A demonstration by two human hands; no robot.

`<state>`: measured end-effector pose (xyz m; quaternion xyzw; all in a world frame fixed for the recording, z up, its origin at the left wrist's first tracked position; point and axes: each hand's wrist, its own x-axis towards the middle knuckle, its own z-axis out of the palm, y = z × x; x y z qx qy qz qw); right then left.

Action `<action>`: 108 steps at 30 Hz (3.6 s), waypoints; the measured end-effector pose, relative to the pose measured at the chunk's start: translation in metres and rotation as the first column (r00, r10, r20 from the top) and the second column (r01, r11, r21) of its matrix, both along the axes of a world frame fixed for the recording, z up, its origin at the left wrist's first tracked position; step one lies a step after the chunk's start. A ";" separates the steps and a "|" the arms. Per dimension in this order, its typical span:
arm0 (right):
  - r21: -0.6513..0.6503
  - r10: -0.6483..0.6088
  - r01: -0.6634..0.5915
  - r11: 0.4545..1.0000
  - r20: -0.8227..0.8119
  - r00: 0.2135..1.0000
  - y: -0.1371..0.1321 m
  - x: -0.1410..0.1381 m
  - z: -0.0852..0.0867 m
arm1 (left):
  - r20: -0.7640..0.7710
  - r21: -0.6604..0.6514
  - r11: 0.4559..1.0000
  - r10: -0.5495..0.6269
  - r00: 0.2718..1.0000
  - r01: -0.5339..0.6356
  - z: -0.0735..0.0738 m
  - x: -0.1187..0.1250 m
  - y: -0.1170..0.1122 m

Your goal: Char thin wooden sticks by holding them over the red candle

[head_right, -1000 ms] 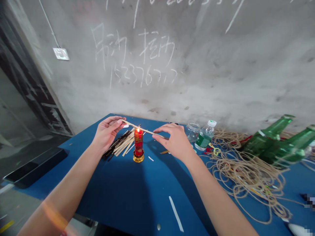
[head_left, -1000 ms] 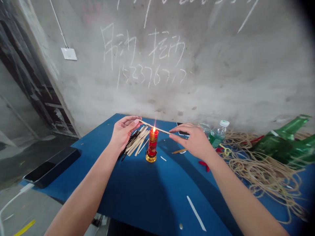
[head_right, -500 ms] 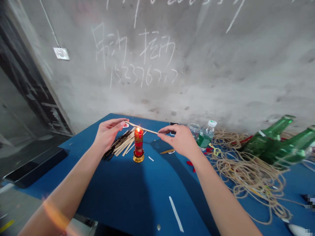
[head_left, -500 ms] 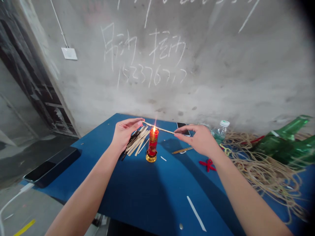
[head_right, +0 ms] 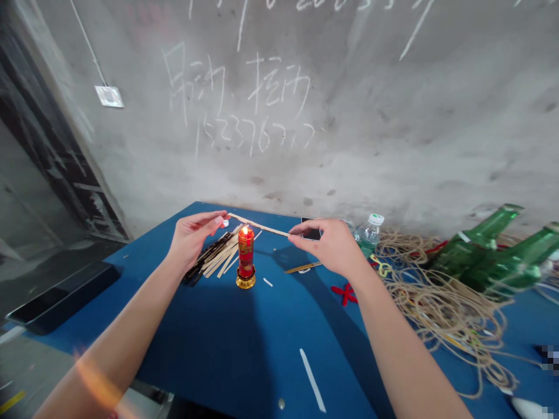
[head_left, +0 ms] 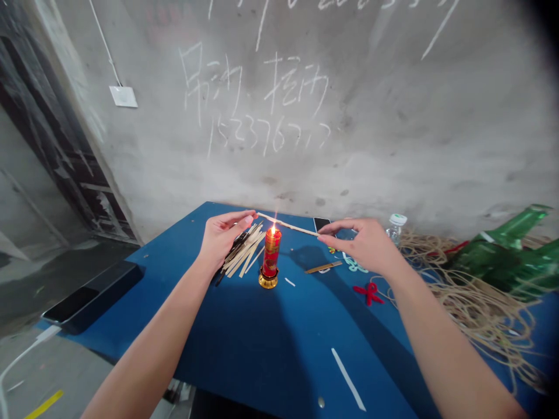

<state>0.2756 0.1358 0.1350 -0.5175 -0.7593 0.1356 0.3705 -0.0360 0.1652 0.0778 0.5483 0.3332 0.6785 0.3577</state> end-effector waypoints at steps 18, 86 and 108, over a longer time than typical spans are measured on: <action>-0.090 -0.004 0.016 0.996 0.124 0.992 -0.007 0.009 0.010 | -0.069 -0.083 0.980 0.173 0.982 -0.179 -0.004 -0.014 0.011; -0.092 -0.012 0.022 0.996 0.107 0.994 -0.005 0.010 0.009 | -0.100 -0.096 0.981 0.158 0.982 -0.168 -0.002 -0.015 0.008; -0.085 0.067 -0.061 0.995 0.065 0.996 -0.005 -0.004 0.003 | -0.218 -0.061 0.998 0.014 0.976 -0.028 0.000 -0.004 -0.005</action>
